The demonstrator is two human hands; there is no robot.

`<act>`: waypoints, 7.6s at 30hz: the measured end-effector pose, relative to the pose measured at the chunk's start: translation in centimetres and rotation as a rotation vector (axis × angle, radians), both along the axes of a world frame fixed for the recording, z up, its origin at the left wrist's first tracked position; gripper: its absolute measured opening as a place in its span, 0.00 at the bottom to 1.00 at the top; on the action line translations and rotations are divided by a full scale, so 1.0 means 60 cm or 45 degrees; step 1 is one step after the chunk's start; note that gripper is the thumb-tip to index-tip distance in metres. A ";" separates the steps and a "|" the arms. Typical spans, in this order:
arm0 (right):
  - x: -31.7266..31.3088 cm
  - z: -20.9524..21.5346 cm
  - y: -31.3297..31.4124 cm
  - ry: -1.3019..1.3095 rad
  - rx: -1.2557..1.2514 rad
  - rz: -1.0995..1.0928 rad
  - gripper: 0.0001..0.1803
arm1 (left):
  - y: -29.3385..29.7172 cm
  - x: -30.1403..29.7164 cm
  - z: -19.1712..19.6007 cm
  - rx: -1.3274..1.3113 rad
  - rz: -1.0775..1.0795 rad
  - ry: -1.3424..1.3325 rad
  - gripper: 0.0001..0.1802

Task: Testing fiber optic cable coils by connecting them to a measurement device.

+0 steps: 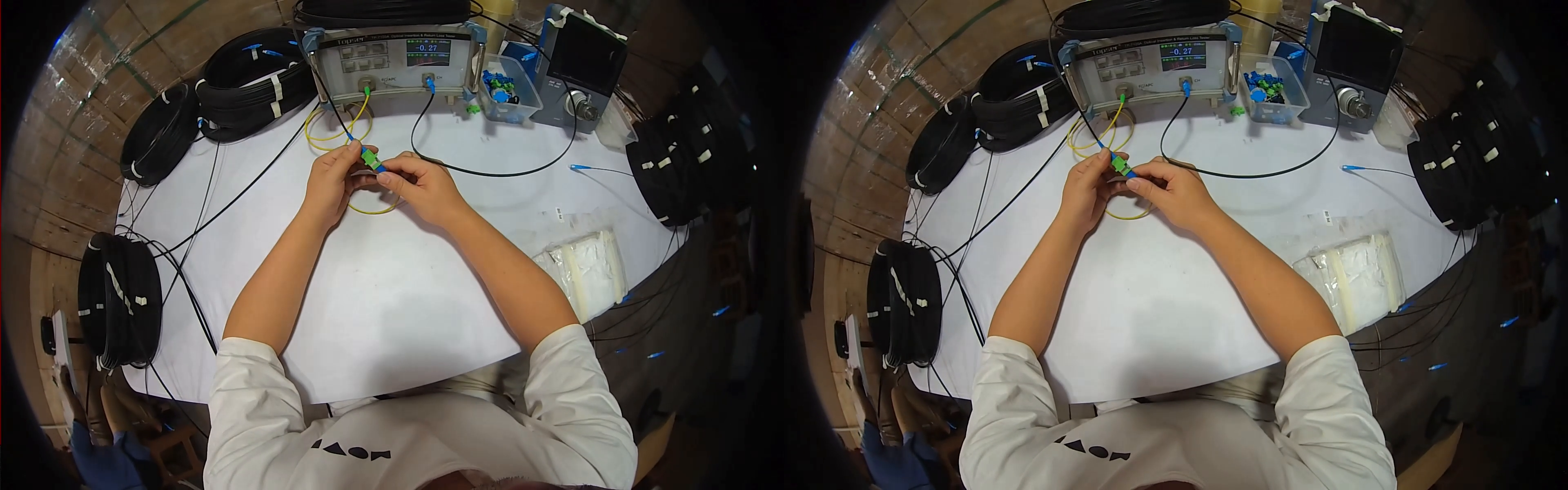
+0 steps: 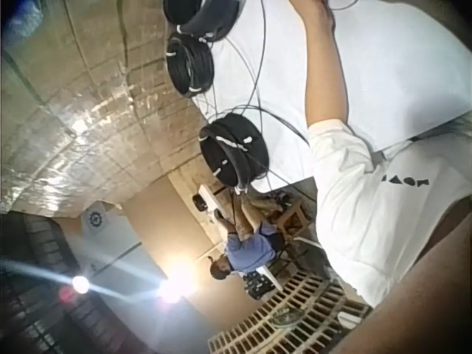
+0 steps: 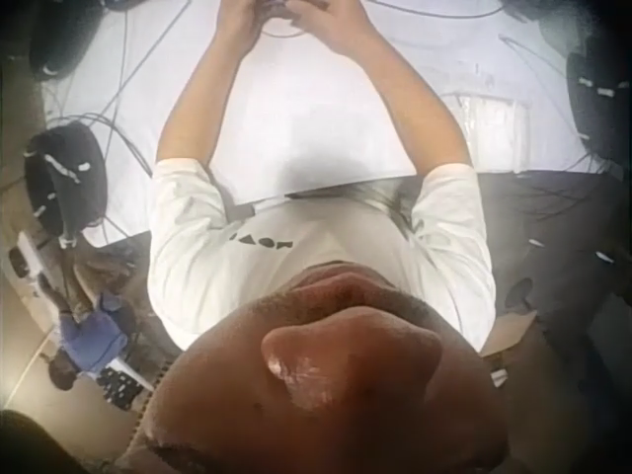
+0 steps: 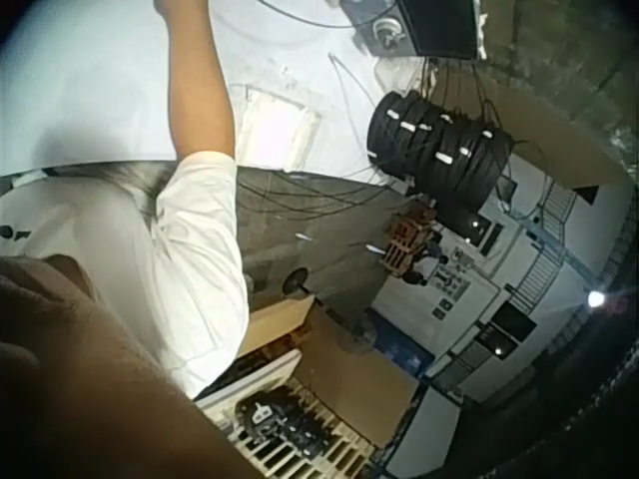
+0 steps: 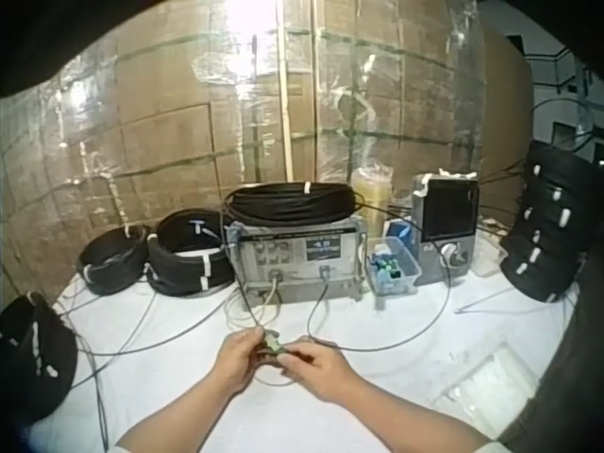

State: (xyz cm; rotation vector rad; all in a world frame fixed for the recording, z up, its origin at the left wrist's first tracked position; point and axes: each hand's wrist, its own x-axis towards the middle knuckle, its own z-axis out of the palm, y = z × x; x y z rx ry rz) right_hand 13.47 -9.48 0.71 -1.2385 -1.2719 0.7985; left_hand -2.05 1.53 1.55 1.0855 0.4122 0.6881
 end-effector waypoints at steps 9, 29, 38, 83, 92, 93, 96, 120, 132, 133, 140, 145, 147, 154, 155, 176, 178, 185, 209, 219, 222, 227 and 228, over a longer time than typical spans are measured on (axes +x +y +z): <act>-0.002 0.007 -0.003 0.004 -0.051 -0.007 0.13 | -0.001 0.002 -0.003 0.022 0.024 0.009 0.19; -0.004 0.004 0.004 0.051 -0.133 -0.041 0.15 | -0.025 0.016 -0.004 0.312 0.272 0.038 0.16; 0.001 0.012 0.005 -0.066 -0.222 -0.092 0.15 | -0.025 0.024 -0.006 0.821 0.475 0.135 0.14; -0.002 0.027 -0.001 0.009 -0.151 -0.097 0.13 | -0.010 0.019 -0.006 0.233 0.145 0.088 0.13; -0.005 0.015 -0.001 -0.021 -0.175 -0.097 0.14 | -0.012 0.016 -0.005 0.240 0.153 0.078 0.14; -0.005 0.014 0.000 -0.018 -0.154 -0.097 0.14 | -0.011 0.017 -0.004 0.241 0.152 0.076 0.14; -0.009 0.014 0.001 -0.012 -0.121 -0.099 0.15 | -0.010 0.015 -0.005 0.221 0.153 0.074 0.14; -0.009 0.009 -0.001 -0.045 -0.080 -0.112 0.14 | -0.005 0.015 -0.011 0.215 0.109 0.090 0.15; -0.008 0.010 0.002 -0.062 -0.138 -0.122 0.16 | -0.007 0.014 -0.010 0.219 0.113 0.043 0.15; -0.006 0.012 0.001 -0.093 -0.148 -0.125 0.16 | -0.007 0.014 -0.009 0.225 0.115 0.050 0.15; -0.005 0.008 0.003 -0.070 -0.153 -0.126 0.16 | -0.011 0.015 -0.007 0.303 0.172 0.097 0.15; -0.005 0.009 0.003 -0.019 -0.139 -0.109 0.14 | -0.012 0.019 -0.009 0.304 0.197 0.074 0.14; -0.005 0.008 0.004 -0.005 -0.145 -0.104 0.14 | -0.012 0.019 -0.010 0.314 0.203 0.063 0.14; -0.005 0.008 0.002 -0.040 -0.141 -0.105 0.12 | -0.010 0.018 -0.007 0.213 0.232 0.037 0.13; -0.004 0.008 0.001 -0.039 -0.142 -0.105 0.12 | -0.009 0.017 -0.004 0.121 0.250 0.018 0.13; -0.006 0.015 0.012 -0.161 -0.198 -0.209 0.16 | -0.005 0.016 -0.005 0.198 0.078 -0.015 0.15; -0.006 0.011 0.013 -0.214 -0.198 -0.236 0.16 | -0.007 0.017 -0.006 0.209 0.087 -0.015 0.15; -0.010 0.016 0.010 -0.149 -0.197 -0.224 0.16 | -0.006 0.015 -0.012 0.239 0.090 -0.006 0.15; 0.016 0.004 0.050 0.197 0.120 -0.222 0.14 | 0.014 0.005 -0.005 0.134 -0.002 0.130 0.11; 0.022 0.021 0.042 -0.004 0.062 -0.275 0.11 | 0.014 0.007 -0.006 0.128 0.013 0.195 0.10; 0.023 0.025 0.037 -0.095 0.013 -0.290 0.11 | 0.016 0.008 -0.011 0.142 0.069 0.178 0.10; 0.022 0.025 0.035 -0.121 0.187 -0.364 0.10 | 0.013 0.008 -0.005 0.283 0.069 0.282 0.12; 0.024 0.023 0.037 -0.147 0.201 -0.351 0.10 | 0.012 0.009 -0.003 0.311 0.061 0.306 0.12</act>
